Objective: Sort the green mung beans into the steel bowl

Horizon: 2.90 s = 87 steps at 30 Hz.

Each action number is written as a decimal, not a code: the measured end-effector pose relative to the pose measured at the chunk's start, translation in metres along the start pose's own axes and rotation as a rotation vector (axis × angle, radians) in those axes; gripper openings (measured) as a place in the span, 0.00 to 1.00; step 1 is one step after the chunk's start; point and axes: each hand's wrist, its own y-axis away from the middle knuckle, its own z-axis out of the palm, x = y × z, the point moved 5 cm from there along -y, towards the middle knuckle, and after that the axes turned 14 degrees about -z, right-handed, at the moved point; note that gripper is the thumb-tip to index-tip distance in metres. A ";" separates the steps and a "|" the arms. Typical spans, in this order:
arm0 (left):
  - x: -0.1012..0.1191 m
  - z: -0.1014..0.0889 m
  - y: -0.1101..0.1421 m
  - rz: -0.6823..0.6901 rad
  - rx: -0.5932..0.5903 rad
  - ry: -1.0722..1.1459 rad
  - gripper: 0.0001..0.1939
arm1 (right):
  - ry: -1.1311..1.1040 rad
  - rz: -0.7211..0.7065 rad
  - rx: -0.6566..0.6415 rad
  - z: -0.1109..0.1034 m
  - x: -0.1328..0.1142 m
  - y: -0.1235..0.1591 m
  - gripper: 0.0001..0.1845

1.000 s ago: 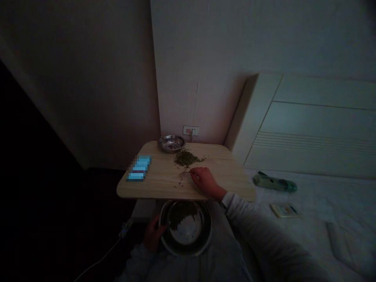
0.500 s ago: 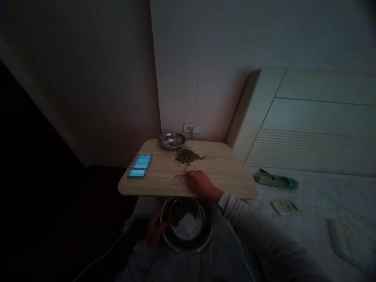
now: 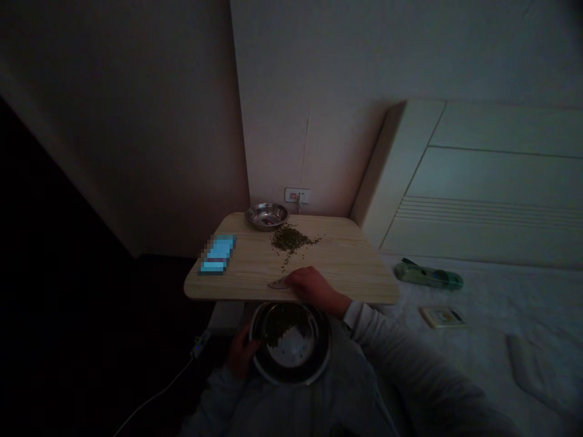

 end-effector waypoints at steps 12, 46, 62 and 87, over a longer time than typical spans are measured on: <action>0.003 0.001 0.001 -0.002 -0.013 -0.016 0.27 | -0.056 -0.032 0.073 -0.001 0.018 0.023 0.13; 0.005 0.002 0.001 -0.011 0.017 -0.021 0.27 | -0.465 0.407 0.266 -0.004 0.017 0.040 0.16; 0.005 0.002 0.001 0.008 -0.018 -0.025 0.27 | -0.511 0.418 0.298 -0.004 0.015 0.043 0.15; 0.005 -0.001 0.000 0.008 0.043 -0.053 0.24 | -0.528 0.414 0.296 -0.001 0.015 0.048 0.14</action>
